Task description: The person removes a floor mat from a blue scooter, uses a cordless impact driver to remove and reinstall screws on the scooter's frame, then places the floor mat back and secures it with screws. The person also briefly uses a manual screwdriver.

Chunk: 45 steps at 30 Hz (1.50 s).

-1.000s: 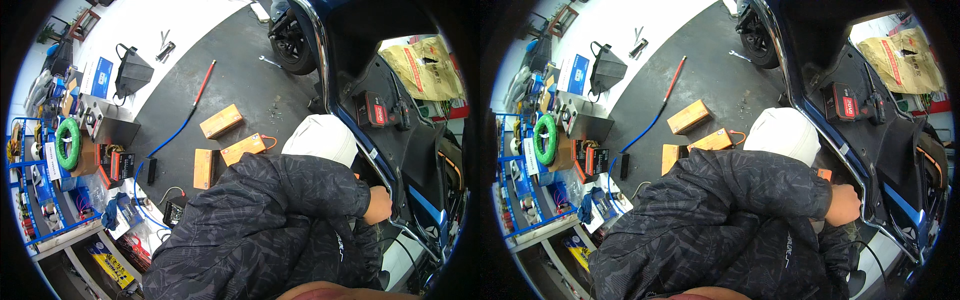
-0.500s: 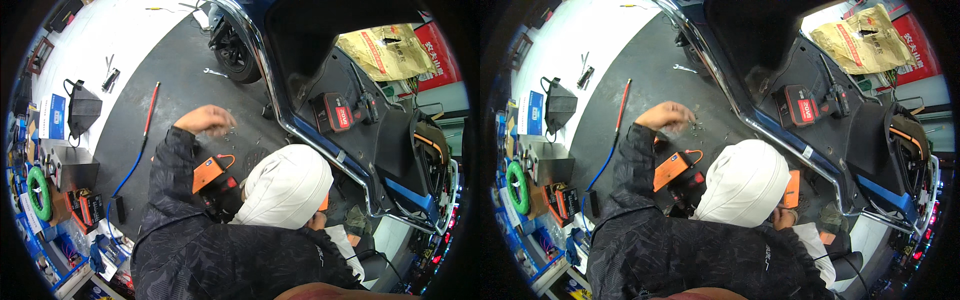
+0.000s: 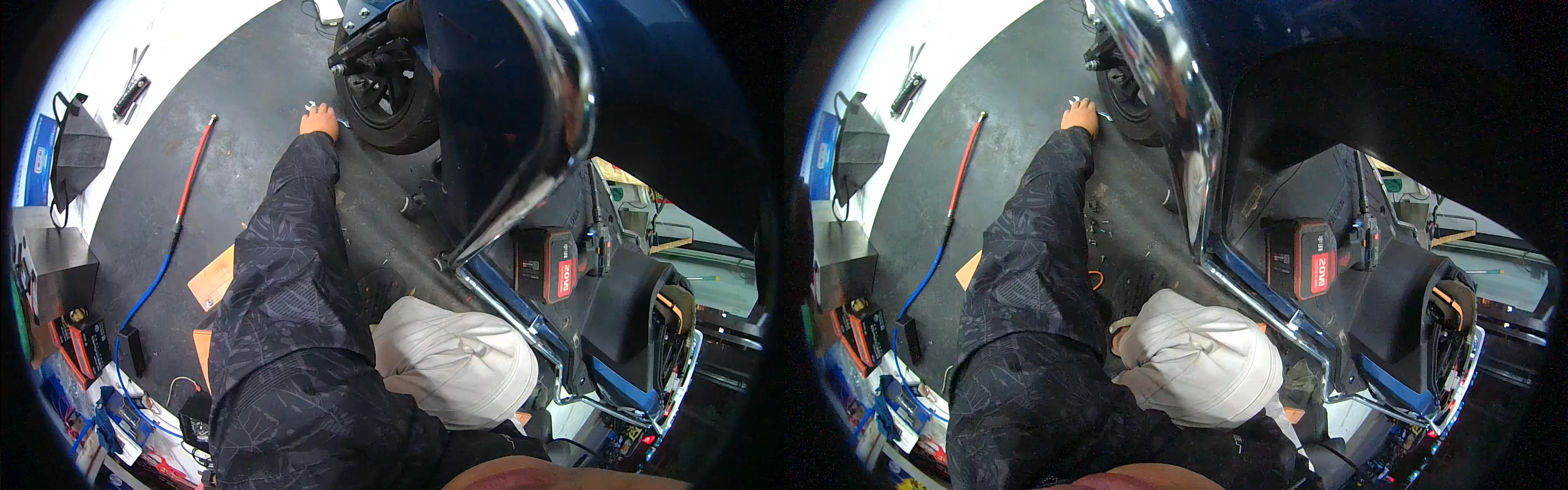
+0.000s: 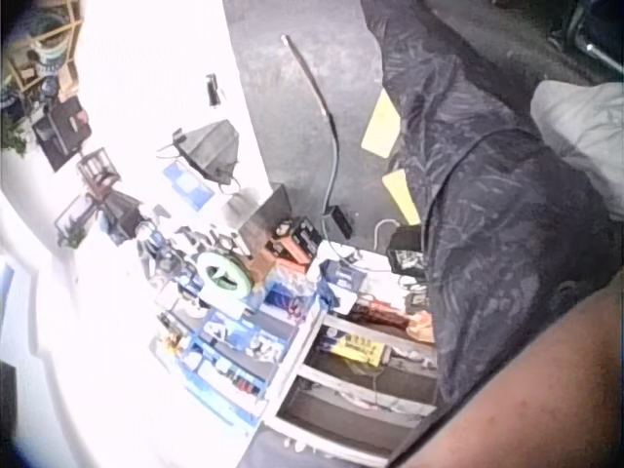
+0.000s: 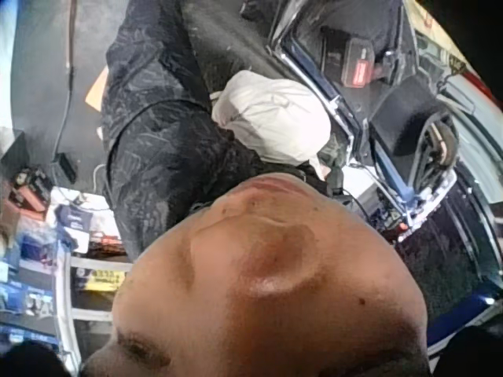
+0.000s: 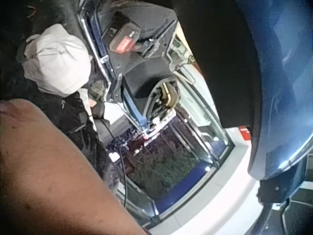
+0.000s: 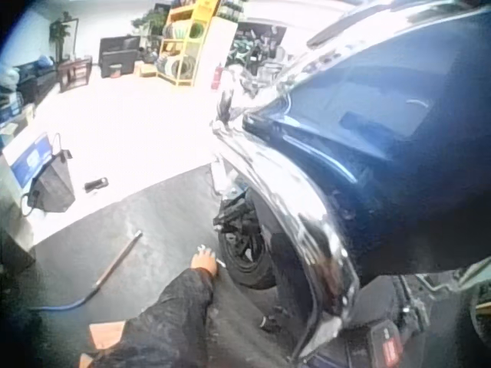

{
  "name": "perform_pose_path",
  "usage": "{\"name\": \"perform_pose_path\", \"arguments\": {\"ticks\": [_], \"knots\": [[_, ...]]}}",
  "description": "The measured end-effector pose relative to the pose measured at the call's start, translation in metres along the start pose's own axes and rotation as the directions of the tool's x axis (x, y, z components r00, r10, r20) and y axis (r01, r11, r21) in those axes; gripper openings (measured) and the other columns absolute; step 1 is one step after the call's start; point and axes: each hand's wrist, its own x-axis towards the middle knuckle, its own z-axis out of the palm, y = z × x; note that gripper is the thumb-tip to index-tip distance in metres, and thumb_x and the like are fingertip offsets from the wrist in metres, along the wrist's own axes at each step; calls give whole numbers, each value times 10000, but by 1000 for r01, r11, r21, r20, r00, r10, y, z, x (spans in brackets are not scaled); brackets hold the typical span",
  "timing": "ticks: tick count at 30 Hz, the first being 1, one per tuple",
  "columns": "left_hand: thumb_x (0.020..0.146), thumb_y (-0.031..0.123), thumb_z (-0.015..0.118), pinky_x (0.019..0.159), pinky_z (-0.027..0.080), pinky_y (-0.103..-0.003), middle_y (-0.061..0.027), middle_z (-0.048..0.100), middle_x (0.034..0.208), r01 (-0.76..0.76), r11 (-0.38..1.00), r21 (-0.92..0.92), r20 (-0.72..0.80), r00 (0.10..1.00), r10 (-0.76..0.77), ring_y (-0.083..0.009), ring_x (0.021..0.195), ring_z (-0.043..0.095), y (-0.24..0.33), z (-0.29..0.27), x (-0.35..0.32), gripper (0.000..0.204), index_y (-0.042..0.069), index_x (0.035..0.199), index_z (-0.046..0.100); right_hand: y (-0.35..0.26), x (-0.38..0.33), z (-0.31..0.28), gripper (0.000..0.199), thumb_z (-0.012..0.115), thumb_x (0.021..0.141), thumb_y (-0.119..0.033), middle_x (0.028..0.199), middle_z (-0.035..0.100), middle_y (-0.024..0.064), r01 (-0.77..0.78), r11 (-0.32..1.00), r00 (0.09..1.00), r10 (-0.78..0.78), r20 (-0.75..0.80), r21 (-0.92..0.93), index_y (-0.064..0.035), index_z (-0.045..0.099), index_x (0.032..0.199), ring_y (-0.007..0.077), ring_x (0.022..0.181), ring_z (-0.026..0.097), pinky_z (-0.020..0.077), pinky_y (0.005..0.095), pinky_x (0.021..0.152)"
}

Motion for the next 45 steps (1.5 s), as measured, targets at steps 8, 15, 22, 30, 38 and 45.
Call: {"name": "perform_pose_path", "arguments": {"ticks": [8, 15, 22, 30, 38, 45], "knots": [[1018, 271, 529, 947, 551, -429, -26, 724, 1261, -12, 993, 119, 333, 943, -29, -269, 1209, 665, 8, -15, 11, 302, 182, 1171, 773, -26, 12, -16, 214, 605, 991, -227, 968, 722, 166, 22, 999, 998, -20, 58, -40, -62, 706, 1084, 349, 885, 700, 535, 457, 805], [913, 233, 631, 812, 597, -418, -114, 775, 1093, -48, 999, -8, 412, 910, 47, -319, 981, 757, -31, 0, -59, 227, 133, 1039, 792, -60, 25, -23, 231, 592, 1001, -235, 1034, 737, 157, 202, 977, 978, -197, 66, -72, -64, 705, 1109, 334, 957, 721, 558, 440, 865], [948, 250, 645, 824, 557, -384, -121, 753, 1025, 88, 835, -543, 435, 880, 190, -265, 905, 718, 16, -62, -129, 238, 83, 1077, 756, -43, 37, -52, 228, 634, 985, -301, 1010, 681, 147, 484, 868, 861, -495, -120, -107, -80, 685, 1012, 369, 1013, 662, 533, 470, 903], [983, 208, 634, 723, 522, -319, -95, 725, 934, 114, 546, -830, 302, 915, 267, -182, 802, 659, 123, -197, -181, 225, 36, 1100, 718, -51, -24, -123, 259, 590, 1004, -323, 970, 715, 161, 606, 786, 773, -618, -147, -119, -88, 662, 1088, 393, 958, 684, 540, 510, 813], [1018, 165, 623, 622, 486, -253, -70, 697, 844, -163, 363, -917, -330, 822, -464, -99, 699, 600, -91, -452, -240, 214, -12, 1124, 681, -36, -61, -129, 226, 645, 979, -238, 926, 744, 192, 657, 746, 708, -660, -252, -105, -49, 749, 1048, 355, 794, 729, 578, 432, 749], [1044, 160, 545, 552, 538, -266, -136, 755, 882, -737, 215, -641, -731, 500, -463, -169, 686, 717, -42, -655, -290, 228, -32, 1023, 667, -50, -74, -128, 156, 685, 914, -116, 853, 724, 212, 603, 797, 783, -601, -161, -42, 30, 741, 920, 381, 806, 723, 563, 422, 739]]}}
